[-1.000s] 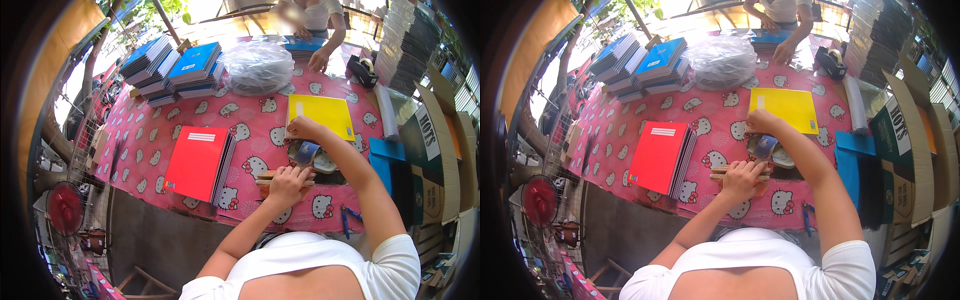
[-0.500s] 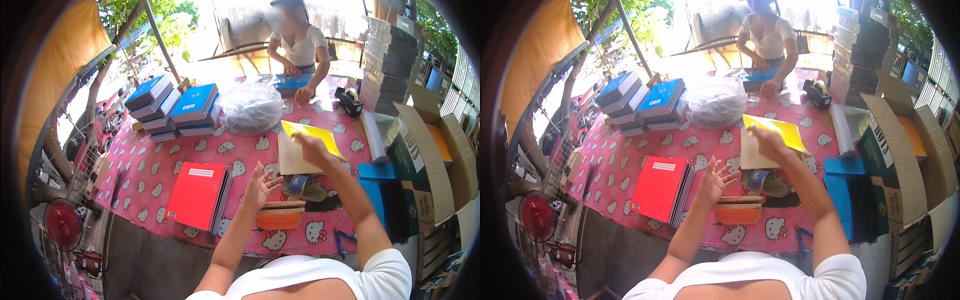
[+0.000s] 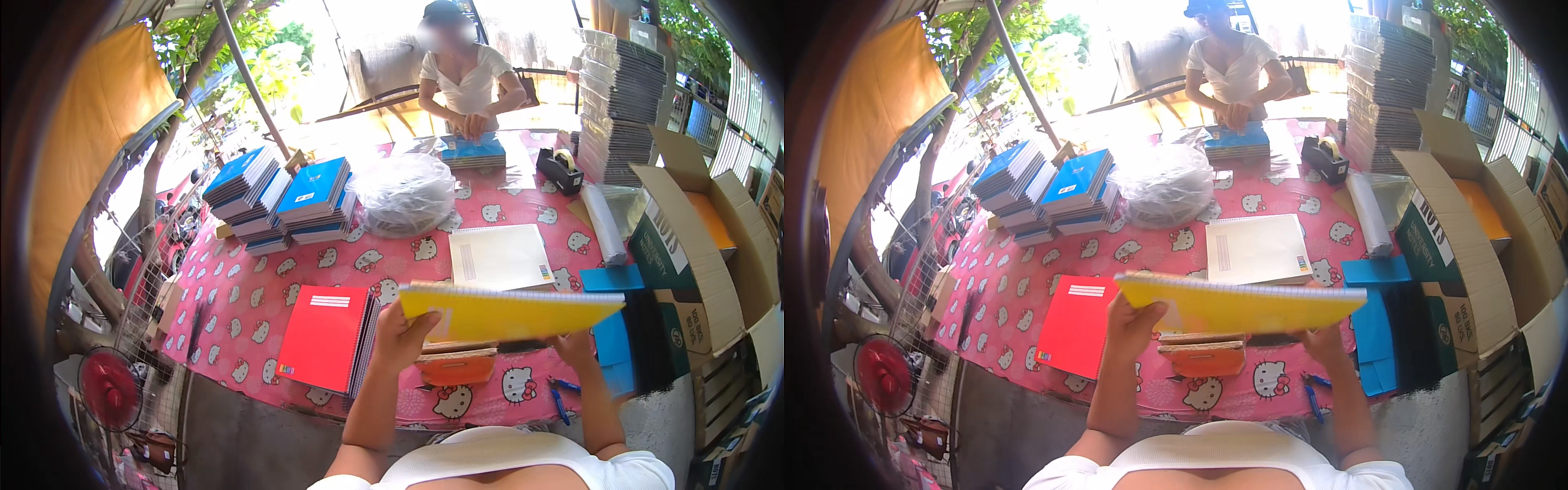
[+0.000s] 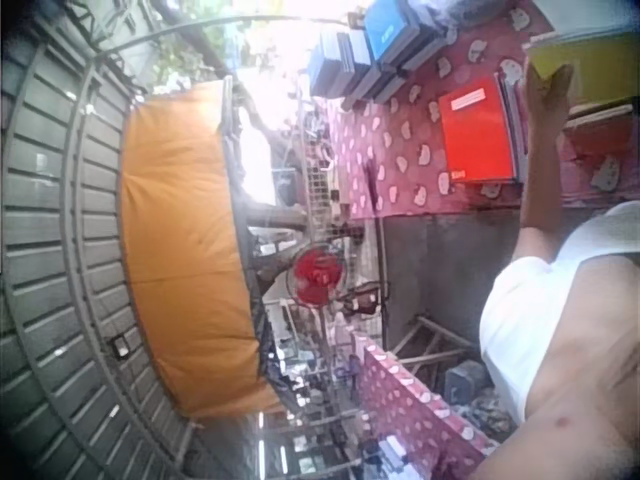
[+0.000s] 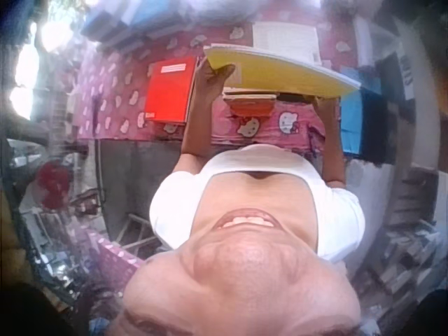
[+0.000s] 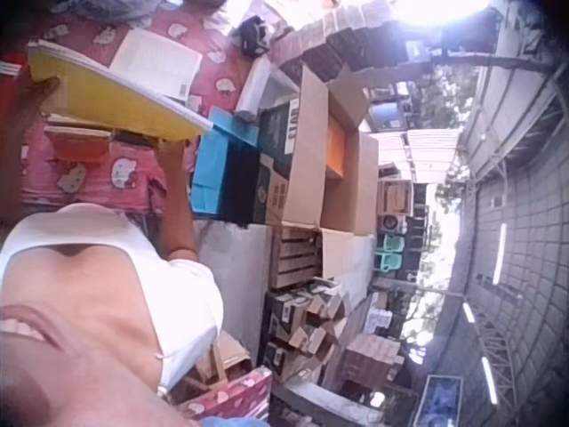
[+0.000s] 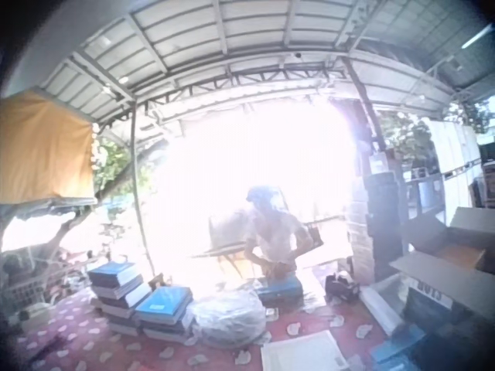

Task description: The person applies tape to the spines of spiral notebooks and stacks them on a table.

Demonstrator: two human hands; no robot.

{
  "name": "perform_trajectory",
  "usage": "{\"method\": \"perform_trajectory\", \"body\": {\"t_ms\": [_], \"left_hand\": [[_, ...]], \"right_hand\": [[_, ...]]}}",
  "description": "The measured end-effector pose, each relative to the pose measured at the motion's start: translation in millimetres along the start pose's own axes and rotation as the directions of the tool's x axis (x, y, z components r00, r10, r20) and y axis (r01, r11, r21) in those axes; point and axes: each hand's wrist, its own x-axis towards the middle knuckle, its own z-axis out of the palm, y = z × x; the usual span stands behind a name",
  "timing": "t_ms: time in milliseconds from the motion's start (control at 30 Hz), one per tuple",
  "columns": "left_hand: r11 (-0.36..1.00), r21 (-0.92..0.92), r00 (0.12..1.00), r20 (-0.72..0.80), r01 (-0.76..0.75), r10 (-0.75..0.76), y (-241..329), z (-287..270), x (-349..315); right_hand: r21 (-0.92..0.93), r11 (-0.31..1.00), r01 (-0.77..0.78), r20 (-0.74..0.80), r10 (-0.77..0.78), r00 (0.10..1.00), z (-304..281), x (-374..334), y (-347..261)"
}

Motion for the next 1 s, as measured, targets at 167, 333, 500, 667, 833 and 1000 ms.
{"method": "perform_trajectory", "body": {"t_ms": [167,333,500,667,833,1000], "left_hand": [[0.994,0.018,0.994,-0.012,-0.105,0.106,18.8,-29.7,-29.4],[0.989,0.128,0.975,-0.219,0.074,-0.045,-4.6,-56.6,-38.7],[0.97,0.113,0.969,-0.148,0.215,-0.198,-37.0,-63.5,-45.4],[0.953,0.204,0.93,-0.337,0.224,-0.146,-76.3,-37.6,-78.7],[0.915,-0.101,0.895,-0.191,0.392,-0.404,-67.2,-51.2,-55.7],[0.646,0.757,0.931,-0.158,-0.1,0.329,6.3,6.7,-51.3]], "right_hand": [[0.35,0.931,-0.104,0.282,0.002,0.96,27.7,-13.1,-23.8],[0.304,0.952,-0.038,0.321,-0.064,0.945,66.3,-30.4,-31.4],[-0.036,0.999,-0.04,0.56,0.053,0.827,59.0,-44.2,-9.8],[0.61,0.629,-0.482,0.531,0.127,0.838,65.0,-36.1,-20.7],[0.568,0.726,-0.388,0.381,0.186,0.906,76.9,-57.6,-38.4],[0.401,0.884,-0.241,0.227,0.159,0.961,71.6,-63.5,-56.5]]}}
